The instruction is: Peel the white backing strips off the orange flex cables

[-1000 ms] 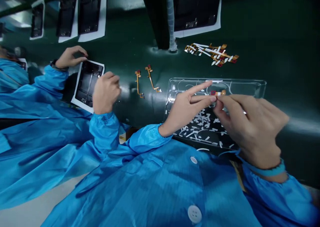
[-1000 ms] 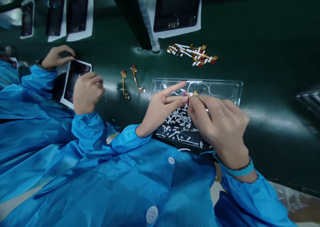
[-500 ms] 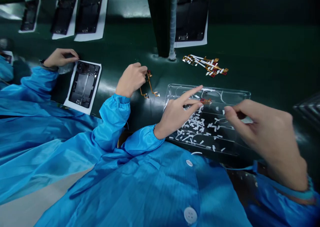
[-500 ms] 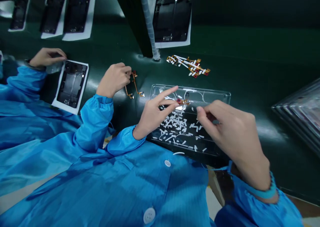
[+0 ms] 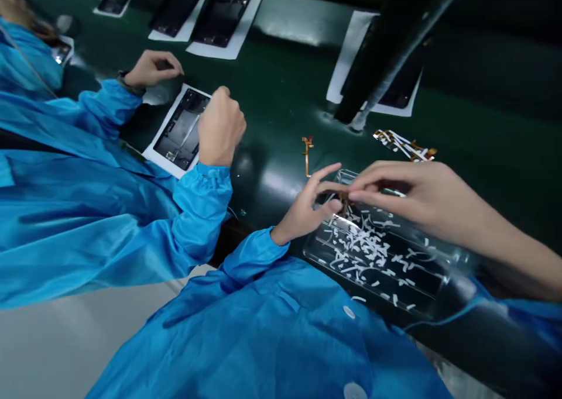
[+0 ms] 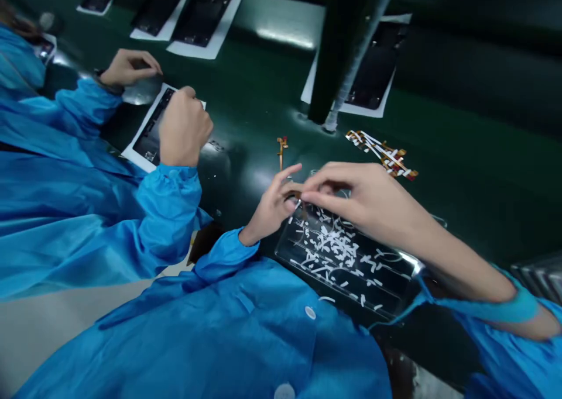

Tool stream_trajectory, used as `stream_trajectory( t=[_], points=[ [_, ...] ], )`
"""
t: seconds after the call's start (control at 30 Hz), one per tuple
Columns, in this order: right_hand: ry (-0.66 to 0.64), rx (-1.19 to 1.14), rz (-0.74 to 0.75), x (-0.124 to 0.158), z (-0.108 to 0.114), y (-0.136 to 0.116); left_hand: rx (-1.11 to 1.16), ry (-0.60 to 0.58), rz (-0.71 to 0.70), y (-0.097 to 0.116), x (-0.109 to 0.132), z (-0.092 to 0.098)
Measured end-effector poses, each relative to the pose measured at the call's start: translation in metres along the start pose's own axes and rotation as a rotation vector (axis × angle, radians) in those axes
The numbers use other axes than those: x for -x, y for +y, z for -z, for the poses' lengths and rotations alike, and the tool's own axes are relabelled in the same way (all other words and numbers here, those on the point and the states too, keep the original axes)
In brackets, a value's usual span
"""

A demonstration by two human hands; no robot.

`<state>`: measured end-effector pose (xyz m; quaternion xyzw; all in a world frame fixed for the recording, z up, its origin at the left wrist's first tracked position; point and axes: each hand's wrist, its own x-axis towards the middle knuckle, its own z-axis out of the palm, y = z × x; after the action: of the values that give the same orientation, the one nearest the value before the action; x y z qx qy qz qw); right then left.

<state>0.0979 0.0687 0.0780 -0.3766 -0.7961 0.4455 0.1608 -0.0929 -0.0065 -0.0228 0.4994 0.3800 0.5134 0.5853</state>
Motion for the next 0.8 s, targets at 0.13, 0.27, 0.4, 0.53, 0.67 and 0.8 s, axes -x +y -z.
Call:
stream_trajectory(
  t=[0.13, 0.27, 0.4, 0.53, 0.67, 0.8],
  points=[
    [-0.077, -0.142, -0.083, -0.092, -0.037, 0.003, 0.060, 0.281, -0.009, -0.020, 0.018, 0.049],
    [-0.026, -0.037, -0.113, -0.170, -0.078, 0.034, -0.225, 0.582, -0.004, -0.023, 0.042, 0.079],
    [0.038, 0.110, -0.146, -0.185, -0.069, 0.054, -0.421, 0.539, -0.028, -0.020, 0.054, 0.086],
    [-0.057, 0.256, -0.221, -0.135, -0.002, 0.062, -0.524, 0.422, -0.042, -0.014, 0.052, 0.085],
    [0.074, 0.509, -0.385, -0.061, 0.058, 0.080, -0.496, 0.383, -0.011, -0.011, 0.049, 0.085],
    [0.201, 0.649, -0.464, -0.017, 0.061, 0.104, -0.486, 0.354, 0.021, -0.008, 0.046, 0.084]
  ],
)
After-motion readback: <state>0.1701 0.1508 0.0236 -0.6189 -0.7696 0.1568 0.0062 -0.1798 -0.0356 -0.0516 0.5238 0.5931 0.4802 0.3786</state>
